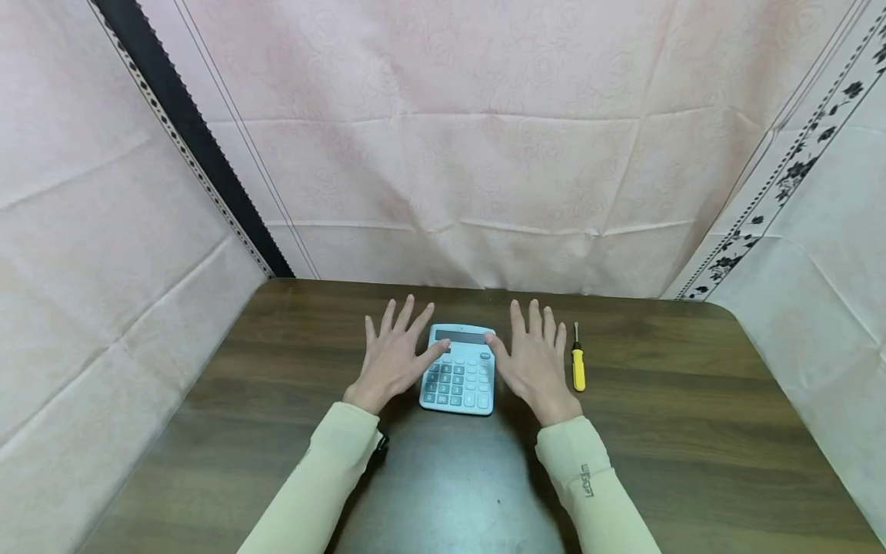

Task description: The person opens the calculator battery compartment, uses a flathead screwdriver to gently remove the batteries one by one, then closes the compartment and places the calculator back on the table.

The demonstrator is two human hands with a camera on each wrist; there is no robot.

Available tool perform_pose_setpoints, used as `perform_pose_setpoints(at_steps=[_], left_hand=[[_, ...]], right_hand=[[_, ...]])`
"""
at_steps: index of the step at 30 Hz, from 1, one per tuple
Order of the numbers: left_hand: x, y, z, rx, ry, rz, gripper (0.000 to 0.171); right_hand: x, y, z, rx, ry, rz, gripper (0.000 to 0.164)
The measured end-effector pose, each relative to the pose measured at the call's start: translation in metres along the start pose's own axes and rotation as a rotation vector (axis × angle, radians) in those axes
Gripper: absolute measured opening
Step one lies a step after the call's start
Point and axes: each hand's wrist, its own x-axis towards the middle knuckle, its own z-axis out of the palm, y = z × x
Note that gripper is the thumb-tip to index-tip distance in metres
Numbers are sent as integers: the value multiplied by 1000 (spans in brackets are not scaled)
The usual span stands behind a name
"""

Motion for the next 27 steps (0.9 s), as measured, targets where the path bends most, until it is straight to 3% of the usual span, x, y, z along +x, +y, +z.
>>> perform_pose_setpoints(at_steps=[11,27], left_hand=[[-5,1,1,-121,-19,-42,88],[-10,1,6,-499,-42,-225,81]], right_hand=[[-4,0,4,90,-13,48,86],[-10,0,7,321,-126,221,85]])
